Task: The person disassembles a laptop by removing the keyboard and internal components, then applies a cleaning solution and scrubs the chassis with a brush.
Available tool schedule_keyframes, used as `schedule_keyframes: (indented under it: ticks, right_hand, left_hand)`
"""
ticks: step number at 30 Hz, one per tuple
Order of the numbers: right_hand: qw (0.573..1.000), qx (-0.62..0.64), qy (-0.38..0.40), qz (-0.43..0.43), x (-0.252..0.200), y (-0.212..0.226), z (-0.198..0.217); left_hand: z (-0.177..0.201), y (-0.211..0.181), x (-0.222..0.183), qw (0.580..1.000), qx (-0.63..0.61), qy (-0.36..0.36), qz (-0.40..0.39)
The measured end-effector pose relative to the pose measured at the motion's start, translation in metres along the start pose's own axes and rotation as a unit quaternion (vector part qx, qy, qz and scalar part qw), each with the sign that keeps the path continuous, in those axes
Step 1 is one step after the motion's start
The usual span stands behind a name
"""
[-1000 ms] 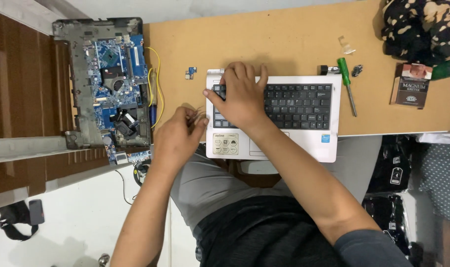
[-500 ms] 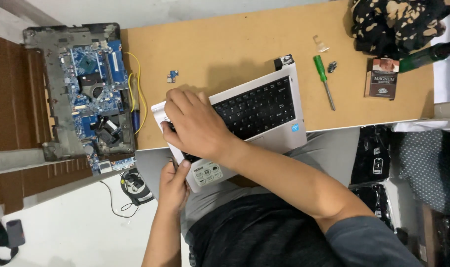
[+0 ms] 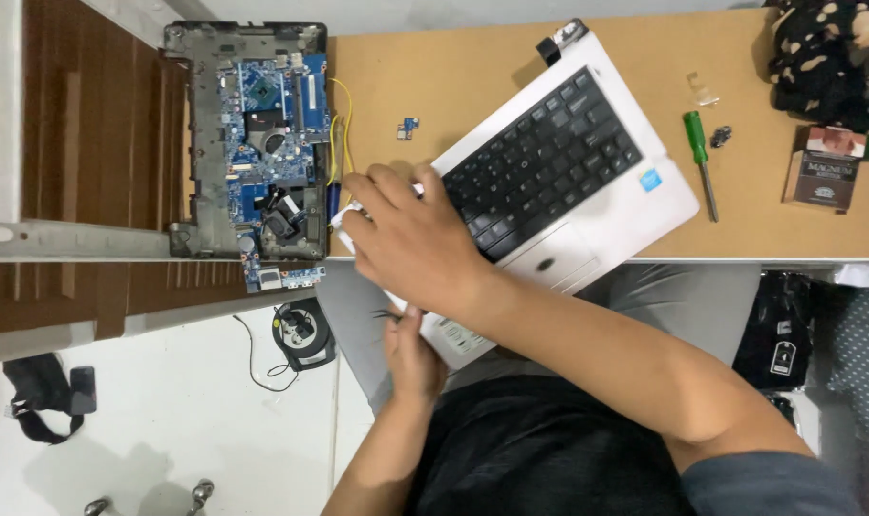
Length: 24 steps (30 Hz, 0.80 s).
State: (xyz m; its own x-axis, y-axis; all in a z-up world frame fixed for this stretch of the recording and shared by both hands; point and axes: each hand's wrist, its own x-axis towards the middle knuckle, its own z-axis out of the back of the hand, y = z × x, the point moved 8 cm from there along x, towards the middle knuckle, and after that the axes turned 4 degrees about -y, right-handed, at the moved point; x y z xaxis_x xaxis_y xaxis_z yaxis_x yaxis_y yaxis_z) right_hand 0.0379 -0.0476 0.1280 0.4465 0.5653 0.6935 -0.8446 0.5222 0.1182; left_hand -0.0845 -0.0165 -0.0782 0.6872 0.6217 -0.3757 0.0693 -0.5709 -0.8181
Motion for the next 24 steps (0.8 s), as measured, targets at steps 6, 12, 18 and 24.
schedule_keyframes:
  ticks: [6,12,18,24]
  right_hand:
    - [0.998,-0.064,0.001,0.002,-0.058,-0.023,-0.026]
    - [0.977,-0.213,-0.008,-0.004,-0.061,-0.024,0.0]
    - [0.987,-0.148,0.046,0.046,-0.077,-0.002,-0.039]
    - [0.995,-0.04,0.057,0.078,-0.095,-0.006,-0.043]
  left_hand:
    - [-0.012,0.098,0.006,0.985,0.063,0.162,0.021]
    - [0.003,0.16,0.008,0.981,0.1,0.166,0.019]
    - [-0.015,0.138,0.0,0.975,0.109,0.189,0.051]
    - [-0.015,0.115,-0.011,0.971,0.112,0.188,0.092]
